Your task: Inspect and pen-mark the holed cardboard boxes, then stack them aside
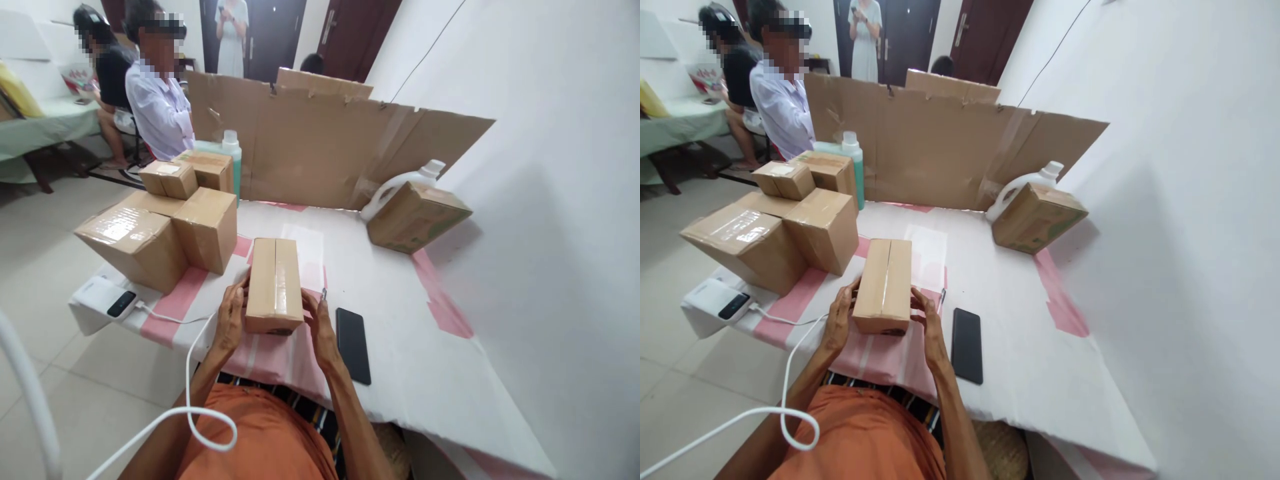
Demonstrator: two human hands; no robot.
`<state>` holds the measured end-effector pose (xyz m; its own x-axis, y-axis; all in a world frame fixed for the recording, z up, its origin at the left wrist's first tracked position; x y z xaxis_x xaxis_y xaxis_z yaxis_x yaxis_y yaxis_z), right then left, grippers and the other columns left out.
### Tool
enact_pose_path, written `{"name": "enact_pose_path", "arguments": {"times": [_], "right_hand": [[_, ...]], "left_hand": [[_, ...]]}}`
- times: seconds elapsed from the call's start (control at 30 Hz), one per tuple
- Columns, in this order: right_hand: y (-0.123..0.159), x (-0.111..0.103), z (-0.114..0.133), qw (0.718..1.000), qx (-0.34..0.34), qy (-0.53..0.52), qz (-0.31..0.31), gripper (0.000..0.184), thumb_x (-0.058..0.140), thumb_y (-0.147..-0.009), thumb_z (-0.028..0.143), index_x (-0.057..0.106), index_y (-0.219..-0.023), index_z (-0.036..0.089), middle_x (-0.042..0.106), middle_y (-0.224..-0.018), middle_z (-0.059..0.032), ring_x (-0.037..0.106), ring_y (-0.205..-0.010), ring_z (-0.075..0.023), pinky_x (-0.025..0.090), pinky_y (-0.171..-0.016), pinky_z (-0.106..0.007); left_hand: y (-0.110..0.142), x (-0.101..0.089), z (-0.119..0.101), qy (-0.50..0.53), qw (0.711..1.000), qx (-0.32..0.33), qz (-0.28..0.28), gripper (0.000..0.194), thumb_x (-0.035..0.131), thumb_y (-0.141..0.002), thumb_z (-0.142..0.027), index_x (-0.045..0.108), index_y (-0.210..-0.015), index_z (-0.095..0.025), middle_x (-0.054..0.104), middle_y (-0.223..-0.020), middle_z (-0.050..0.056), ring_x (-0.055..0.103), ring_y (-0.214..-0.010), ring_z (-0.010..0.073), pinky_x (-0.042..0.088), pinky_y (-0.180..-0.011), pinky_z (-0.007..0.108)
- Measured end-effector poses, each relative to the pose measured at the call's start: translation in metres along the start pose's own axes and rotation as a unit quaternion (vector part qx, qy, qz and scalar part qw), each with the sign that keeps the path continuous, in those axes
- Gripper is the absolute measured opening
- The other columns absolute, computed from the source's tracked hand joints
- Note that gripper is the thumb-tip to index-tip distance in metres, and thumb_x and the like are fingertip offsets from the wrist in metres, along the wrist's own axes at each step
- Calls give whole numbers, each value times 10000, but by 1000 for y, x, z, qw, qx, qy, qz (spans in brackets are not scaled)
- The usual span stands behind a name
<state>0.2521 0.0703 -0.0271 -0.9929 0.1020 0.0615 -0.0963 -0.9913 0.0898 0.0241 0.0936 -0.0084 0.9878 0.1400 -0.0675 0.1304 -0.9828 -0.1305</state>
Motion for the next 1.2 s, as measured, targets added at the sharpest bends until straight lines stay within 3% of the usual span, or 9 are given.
{"name": "enact_pose_path", "arguments": {"times": [0.13,0.23,0.37,0.5,0.77,0.93,1.07,1.13,1.2], "right_hand": [[19,9,-18,999,-14,12,50,809,595,-878,844,573,-1528,363,542,-1623,-93,512,-1486,-351,472,-1164,-551],[29,15,-14,996,-23,69,50,776,823,-790,676,627,-1447,313,597,-1534,-121,569,-1405,-360,500,-1144,-550],[29,9,17,996,-44,80,1,532,746,-902,589,689,-1333,282,704,-1324,-101,660,-1221,-311,584,-984,-449],[25,-2,47,992,-81,88,-47,457,683,-938,619,741,-1197,248,751,-1140,-82,693,-1084,-288,597,-854,-388],[31,5,71,988,-130,81,-29,480,551,-1003,639,756,-1268,296,729,-1226,-85,713,-988,-268,607,-753,-393],[28,15,77,988,-122,93,-15,432,601,-1000,608,754,-1243,285,780,-1072,-70,729,-979,-269,597,-787,-405],[37,32,84,982,-130,131,39,340,652,-995,561,780,-1124,274,813,-1024,-64,747,-975,-271,577,-839,-415],[45,36,95,970,-160,168,71,289,685,-981,532,804,-1004,269,817,-989,-60,739,-909,-259,571,-790,-398],[49,25,110,963,-189,191,38,261,707,-973,509,811,-957,270,801,-910,-44,702,-790,-227,551,-716,-373]], "left_hand": [[10,2,18,5,999,-27,34,759,322,-1052,-748,655,-1431,-181,681,-1454,157,619,-1396,309,474,-1212,506],[20,2,17,-12,999,-9,43,773,285,-1053,-755,635,-1471,-208,652,-1497,150,585,-1430,320,434,-1243,531],[26,2,-6,-39,996,72,45,710,273,-1077,-699,605,-1522,-256,624,-1474,150,613,-1332,309,518,-1124,504],[26,5,-26,-67,989,127,43,724,288,-1074,-697,576,-1554,-239,644,-1322,151,634,-1184,287,536,-1056,471],[21,-3,-38,-106,986,129,22,740,258,-1068,-723,598,-1498,-226,620,-1283,134,595,-1200,283,508,-1062,439],[13,-8,-43,-100,985,142,-6,770,309,-1017,-805,653,-1338,-195,608,-1222,139,599,-1177,299,501,-1059,449],[-2,-9,-39,-6,995,92,-22,680,388,-1017,-783,658,-1247,-202,677,-1231,132,640,-1192,309,514,-1059,446],[-14,-6,-37,59,996,63,0,640,368,-1051,-728,676,-1234,-198,722,-1256,126,652,-1258,315,515,-1088,437],[-26,-1,-35,103,993,42,32,630,378,-1058,-698,699,-1230,-185,758,-1247,118,662,-1296,318,518,-1108,433]]}}
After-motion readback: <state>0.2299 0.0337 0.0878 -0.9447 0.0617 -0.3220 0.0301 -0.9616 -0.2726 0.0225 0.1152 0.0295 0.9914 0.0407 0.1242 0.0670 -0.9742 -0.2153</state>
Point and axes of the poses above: each hand's wrist, its own y-axis away from the middle knuckle, its own x-axis out of the palm, z = x × y, the point moved 6 cm from there along -y, towards the middle knuckle
